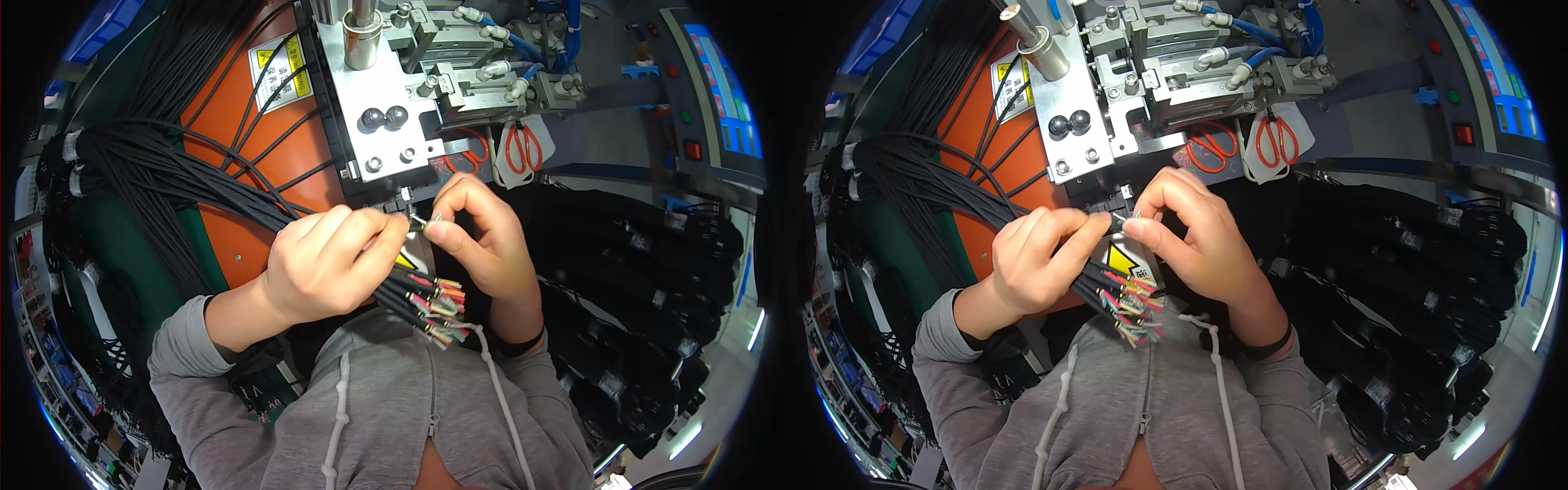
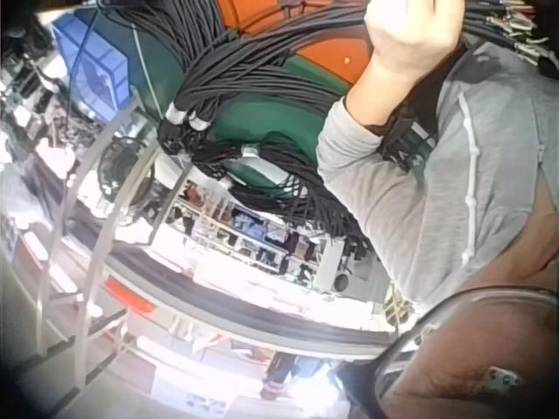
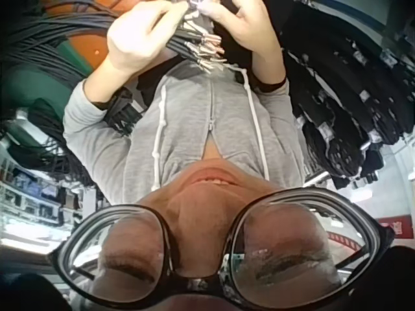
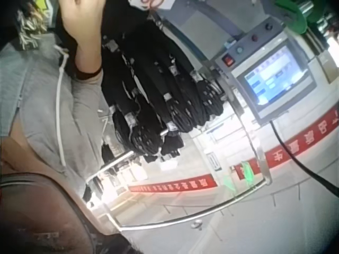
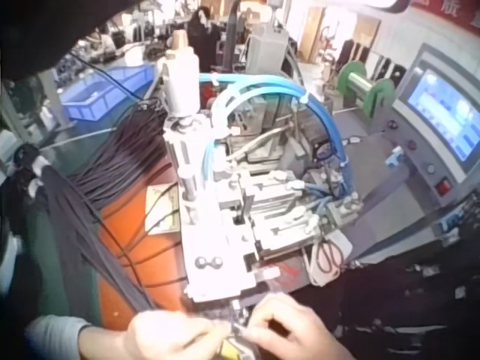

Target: Plugging a bundle of electrical wires into a connector at a manufacturing assembly station.

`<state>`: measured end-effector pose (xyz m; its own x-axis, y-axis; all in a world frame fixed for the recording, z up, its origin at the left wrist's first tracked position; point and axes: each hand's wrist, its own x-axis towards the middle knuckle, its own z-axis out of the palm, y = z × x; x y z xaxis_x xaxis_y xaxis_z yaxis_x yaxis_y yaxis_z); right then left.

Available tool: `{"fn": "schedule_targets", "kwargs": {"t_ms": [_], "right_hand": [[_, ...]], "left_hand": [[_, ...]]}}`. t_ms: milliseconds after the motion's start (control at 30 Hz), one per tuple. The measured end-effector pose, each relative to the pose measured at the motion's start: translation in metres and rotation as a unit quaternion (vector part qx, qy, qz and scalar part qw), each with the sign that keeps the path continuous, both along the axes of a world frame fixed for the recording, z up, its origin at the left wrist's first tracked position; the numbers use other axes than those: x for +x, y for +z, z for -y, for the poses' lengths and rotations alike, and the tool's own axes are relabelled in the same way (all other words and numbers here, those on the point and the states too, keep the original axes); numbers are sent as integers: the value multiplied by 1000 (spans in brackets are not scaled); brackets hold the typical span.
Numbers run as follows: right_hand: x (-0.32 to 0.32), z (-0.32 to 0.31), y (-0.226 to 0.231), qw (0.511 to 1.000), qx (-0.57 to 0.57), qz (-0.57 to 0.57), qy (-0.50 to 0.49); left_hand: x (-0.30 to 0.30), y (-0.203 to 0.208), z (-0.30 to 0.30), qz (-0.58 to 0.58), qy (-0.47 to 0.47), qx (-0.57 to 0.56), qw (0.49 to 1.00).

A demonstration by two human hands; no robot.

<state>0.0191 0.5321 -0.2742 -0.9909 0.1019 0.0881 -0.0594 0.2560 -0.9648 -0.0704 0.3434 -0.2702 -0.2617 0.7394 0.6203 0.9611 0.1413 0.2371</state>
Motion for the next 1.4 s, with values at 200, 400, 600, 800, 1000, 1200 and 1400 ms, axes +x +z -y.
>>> {"fn": "schedule_targets", "kwargs": {"t_ms": [200, 400, 600, 800, 1000, 1200, 1400], "right_hand": [[1, 3, -15, 996, -74, 16, -52], [0, -1, -8, 999, -10, 7, -47], [0, 0, -12, 995, 50, -51, -64], [-1, -1, -13, 992, 98, -38, -67], [-15, 6, -24, 968, 209, -98, -96], [-15, 10, -27, 960, 249, -94, -84], [-18, 14, -44, 969, 179, -113, -130]], "left_hand": [[2, -9, -2, -20, 5, 1, 1000], [0, -13, -2, -22, -1, -2, 1000], [1, -16, -6, -29, 11, 12, 999], [2, -17, -7, -48, 9, -19, 999], [4, -12, -9, -38, 31, -97, 994], [9, -2, -10, -32, 67, -191, 979], [6, -4, -12, -20, 57, -162, 985]]}}
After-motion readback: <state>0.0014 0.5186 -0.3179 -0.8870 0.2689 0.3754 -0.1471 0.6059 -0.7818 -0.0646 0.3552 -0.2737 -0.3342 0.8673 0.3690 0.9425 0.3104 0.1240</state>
